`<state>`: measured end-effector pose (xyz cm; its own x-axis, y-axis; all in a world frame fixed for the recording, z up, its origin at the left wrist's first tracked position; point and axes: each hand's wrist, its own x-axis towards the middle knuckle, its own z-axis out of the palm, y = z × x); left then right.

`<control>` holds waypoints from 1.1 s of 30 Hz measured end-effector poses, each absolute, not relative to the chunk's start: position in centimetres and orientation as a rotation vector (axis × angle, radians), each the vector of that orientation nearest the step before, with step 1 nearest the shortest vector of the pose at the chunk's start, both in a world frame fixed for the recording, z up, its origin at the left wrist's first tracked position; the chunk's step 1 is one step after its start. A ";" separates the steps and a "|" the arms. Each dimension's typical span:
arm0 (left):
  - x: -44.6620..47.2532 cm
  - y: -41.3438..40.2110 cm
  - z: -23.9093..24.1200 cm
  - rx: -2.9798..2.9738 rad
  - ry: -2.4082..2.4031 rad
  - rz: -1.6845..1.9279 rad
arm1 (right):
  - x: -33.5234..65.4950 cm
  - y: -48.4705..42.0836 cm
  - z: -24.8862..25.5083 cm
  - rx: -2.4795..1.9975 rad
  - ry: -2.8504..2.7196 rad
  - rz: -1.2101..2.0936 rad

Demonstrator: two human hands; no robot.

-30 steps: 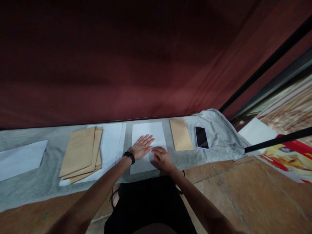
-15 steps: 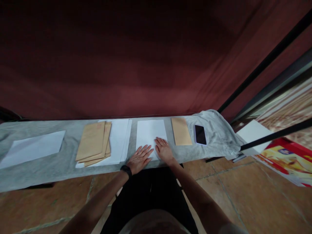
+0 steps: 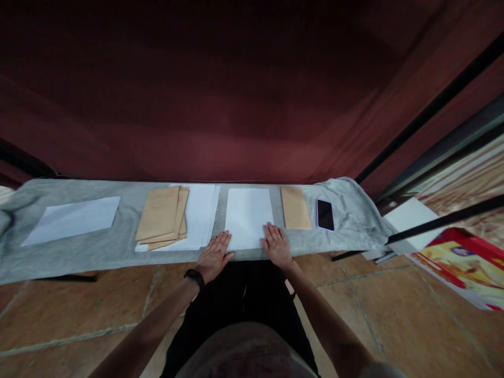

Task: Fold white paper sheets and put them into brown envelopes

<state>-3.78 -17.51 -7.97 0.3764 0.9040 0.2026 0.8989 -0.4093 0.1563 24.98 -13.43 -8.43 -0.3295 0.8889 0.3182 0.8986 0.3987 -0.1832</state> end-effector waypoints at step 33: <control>-1.9 -17.9 -7.5 2.508 1.669 0.348 | 27.2 -15.8 -8.1 -1.475 -2.329 0.221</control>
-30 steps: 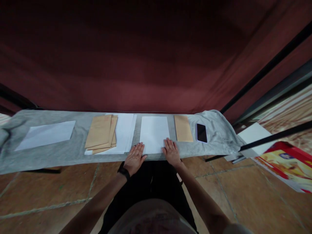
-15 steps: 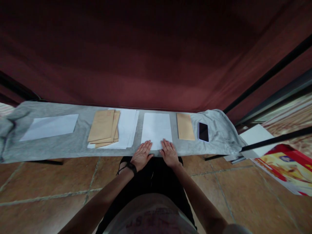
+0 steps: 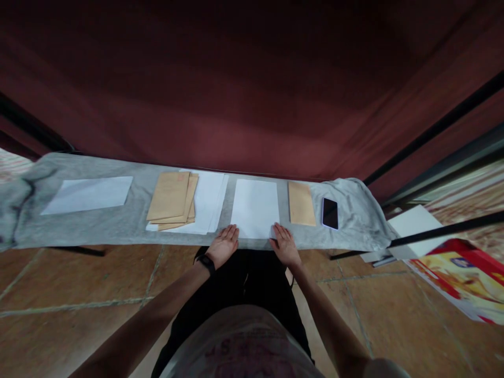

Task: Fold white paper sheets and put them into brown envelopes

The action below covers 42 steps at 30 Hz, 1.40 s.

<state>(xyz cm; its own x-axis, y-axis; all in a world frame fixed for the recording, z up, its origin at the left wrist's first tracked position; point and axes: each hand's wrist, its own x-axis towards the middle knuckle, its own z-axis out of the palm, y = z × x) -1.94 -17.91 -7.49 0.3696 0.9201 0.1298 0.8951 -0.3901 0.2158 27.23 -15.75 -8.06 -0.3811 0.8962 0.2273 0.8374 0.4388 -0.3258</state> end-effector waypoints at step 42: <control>-2.9 -14.5 -4.9 1.591 1.528 1.138 | 26.8 -12.1 -5.7 -1.444 -1.548 0.732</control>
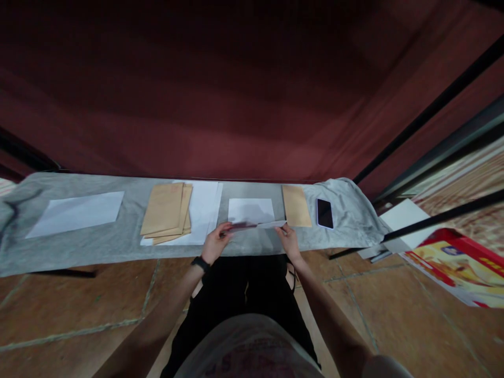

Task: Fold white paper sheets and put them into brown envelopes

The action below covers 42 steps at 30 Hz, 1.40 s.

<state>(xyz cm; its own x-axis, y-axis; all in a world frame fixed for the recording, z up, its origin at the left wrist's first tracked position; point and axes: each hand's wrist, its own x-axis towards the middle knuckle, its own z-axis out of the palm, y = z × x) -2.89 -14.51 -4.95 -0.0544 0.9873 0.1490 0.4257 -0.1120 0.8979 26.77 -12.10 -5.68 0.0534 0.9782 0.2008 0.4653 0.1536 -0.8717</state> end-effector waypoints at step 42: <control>-0.6 -10.2 -5.4 1.744 2.114 0.720 | 23.5 -9.1 -7.0 -1.910 -1.971 0.135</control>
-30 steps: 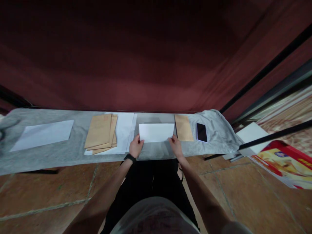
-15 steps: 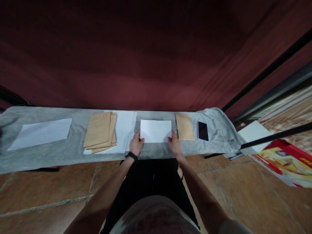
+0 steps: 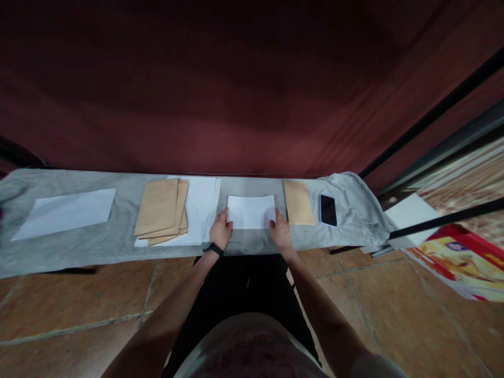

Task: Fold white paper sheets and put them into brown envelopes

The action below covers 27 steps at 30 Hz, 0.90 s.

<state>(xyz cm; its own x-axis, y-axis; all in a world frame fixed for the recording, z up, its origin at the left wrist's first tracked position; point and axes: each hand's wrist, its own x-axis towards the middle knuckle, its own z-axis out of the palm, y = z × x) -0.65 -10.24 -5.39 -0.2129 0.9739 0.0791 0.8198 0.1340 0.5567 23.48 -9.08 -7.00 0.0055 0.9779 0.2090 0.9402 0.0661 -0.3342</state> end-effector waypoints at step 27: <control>5.4 -10.9 -7.2 2.396 1.668 0.206 | 16.5 -10.0 -7.3 -1.494 -2.203 0.352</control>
